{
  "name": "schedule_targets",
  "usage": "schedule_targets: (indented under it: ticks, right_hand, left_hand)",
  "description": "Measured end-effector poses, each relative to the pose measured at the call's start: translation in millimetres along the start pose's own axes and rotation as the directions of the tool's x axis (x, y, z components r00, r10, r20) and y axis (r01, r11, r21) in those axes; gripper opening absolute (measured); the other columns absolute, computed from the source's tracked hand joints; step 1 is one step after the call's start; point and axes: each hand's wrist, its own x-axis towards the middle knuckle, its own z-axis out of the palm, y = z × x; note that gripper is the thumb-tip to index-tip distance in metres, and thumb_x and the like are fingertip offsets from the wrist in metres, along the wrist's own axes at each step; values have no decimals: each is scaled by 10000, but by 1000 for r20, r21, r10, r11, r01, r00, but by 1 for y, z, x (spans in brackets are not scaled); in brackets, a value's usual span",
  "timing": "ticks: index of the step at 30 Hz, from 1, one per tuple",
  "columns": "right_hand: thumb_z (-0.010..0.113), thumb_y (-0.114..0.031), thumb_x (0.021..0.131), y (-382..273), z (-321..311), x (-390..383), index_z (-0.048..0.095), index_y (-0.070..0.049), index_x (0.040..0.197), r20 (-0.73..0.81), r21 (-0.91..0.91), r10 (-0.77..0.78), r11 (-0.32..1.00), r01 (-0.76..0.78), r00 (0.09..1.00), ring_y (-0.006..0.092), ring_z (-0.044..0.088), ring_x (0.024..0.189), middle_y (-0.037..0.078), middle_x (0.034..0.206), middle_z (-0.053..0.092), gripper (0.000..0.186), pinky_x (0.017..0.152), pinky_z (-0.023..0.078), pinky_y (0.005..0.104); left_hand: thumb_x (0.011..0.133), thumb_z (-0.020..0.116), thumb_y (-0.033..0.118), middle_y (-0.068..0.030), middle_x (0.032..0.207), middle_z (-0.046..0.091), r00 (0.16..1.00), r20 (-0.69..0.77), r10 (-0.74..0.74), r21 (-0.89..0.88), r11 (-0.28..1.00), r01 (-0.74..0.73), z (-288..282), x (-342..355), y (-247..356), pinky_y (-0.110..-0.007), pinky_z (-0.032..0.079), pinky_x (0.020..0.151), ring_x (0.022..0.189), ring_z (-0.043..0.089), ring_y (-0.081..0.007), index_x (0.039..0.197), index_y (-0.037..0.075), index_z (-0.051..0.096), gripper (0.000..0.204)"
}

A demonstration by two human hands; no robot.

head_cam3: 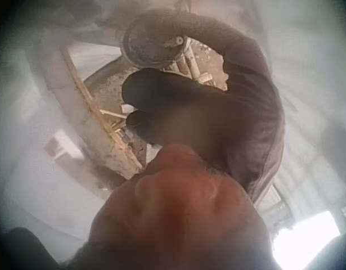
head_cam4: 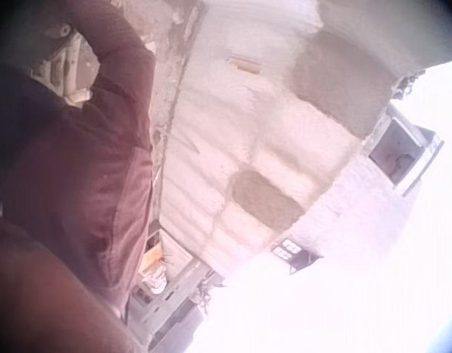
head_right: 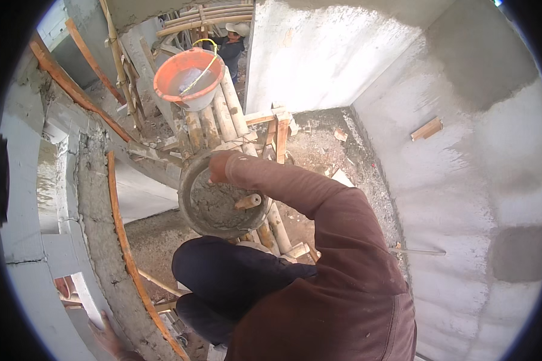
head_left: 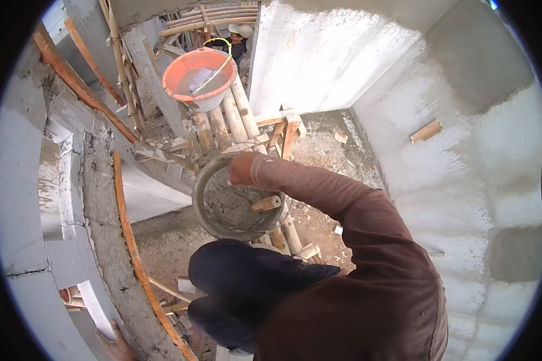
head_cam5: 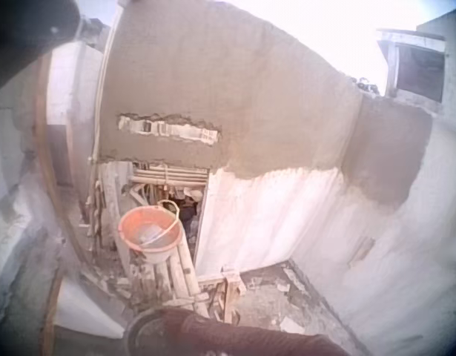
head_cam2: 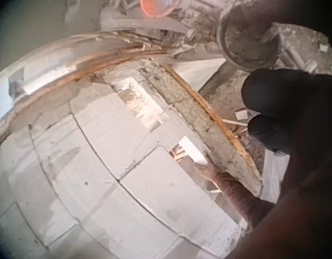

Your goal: The person receives a bucket of cement from an assistant, mixes it while adding water using a trowel, and applies the cement onto the wall structure with the trowel.

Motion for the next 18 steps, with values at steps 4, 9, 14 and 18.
schedule_targets:
  ticks: [4,9,14,18]
  right_hand:
    - [693,-213,878,62,-38,112,662,-31,762,-352,323,171,945,-52,920,204,624,623,99,700,652,218,634,519,373]
    - [666,-244,920,106,-89,260,634,-38,850,-428,661,300,747,69,853,133,606,571,39,701,630,220,491,492,279]
    - [641,-247,902,82,-121,380,660,-26,1064,-399,488,487,830,-270,777,211,681,736,104,907,717,276,714,544,377]
    - [612,-258,905,101,-139,375,670,-44,1124,-505,347,609,792,-503,611,223,691,859,108,990,728,312,805,533,392]
  left_hand:
    - [884,647,520,-304,1364,503,998,-56,-19,62,998,23,7,-3,-2,-441,356,1079,1275,472,-422,1393,-88,436,820]
    - [883,660,502,-296,1389,479,999,-10,-38,88,995,38,3,-7,-13,-429,339,1090,1304,451,-397,1399,-92,424,821]
    - [878,700,474,-239,1357,472,893,39,449,539,743,-397,17,-13,-185,-483,505,956,1148,548,-368,1427,-53,318,852]
    - [831,742,512,-262,1260,507,993,18,-118,-127,985,120,6,-8,-18,-493,541,865,1110,547,-367,1383,-70,351,893]
